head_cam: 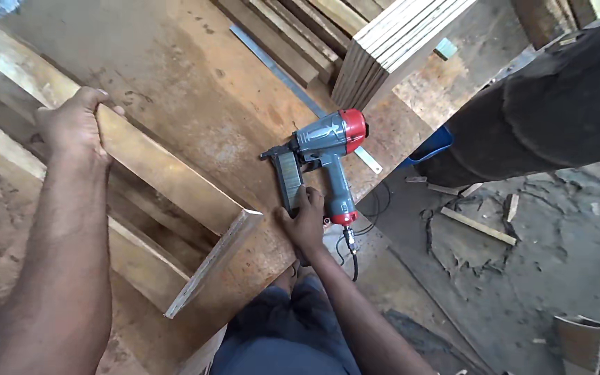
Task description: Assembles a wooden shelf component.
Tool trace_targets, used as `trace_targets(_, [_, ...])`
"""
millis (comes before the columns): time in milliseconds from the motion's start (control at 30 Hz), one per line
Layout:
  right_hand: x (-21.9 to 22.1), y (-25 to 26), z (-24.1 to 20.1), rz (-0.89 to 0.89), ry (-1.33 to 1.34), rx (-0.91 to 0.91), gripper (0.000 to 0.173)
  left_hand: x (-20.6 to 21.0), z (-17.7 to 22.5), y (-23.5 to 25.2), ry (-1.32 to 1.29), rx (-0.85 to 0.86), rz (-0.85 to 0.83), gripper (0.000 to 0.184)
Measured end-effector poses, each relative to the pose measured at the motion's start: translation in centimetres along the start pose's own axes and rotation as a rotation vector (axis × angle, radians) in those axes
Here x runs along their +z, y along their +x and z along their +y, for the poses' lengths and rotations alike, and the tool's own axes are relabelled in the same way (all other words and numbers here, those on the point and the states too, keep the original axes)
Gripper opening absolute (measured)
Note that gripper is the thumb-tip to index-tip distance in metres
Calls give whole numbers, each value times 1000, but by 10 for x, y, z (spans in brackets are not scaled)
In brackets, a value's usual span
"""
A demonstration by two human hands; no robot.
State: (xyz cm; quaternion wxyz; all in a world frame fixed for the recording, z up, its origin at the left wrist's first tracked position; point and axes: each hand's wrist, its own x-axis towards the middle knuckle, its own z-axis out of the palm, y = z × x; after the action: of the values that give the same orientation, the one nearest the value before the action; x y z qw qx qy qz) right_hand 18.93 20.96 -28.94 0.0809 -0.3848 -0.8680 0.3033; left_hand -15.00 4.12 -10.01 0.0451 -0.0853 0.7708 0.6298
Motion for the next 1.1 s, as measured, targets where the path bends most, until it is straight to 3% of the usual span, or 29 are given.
trace_targets(67, [-25,-2,11,-24,111,-29,66,0,-1,1,-15,9,2,70])
trace_targets(133, [-61,-4,23,91,132,-85,51,0,-2,1,-20,10,7,69])
trace_targets(233, [-108,26,50,147,116,99,60,1,-2,1,-21,1,14,70])
trace_targets(300, [-110,65,64,-11,207,204,65,2,-2,0,-31,7,14,70])
trace_targets(400, [-83,123,70,-318,488,262,45,2,-1,2,-19,11,21,66])
trace_targets(500, [-71,143,73,-487,854,401,38,-1,-2,3,16,15,14,58])
trace_targets(600, [-94,103,52,-387,935,495,36,2,-1,3,19,20,5,64])
trace_targets(733, [-130,-18,45,-244,1275,340,24,1,0,0,32,15,18,61])
trace_targets(833, [-142,-101,42,-399,1529,119,20,2,2,-2,23,15,24,62])
trace_targets(933, [-138,-150,25,-517,1581,-44,34,4,5,-5,55,-3,26,58])
trace_targets(1100, [-116,-178,21,-705,1706,54,20,0,5,-5,119,-14,-5,43])
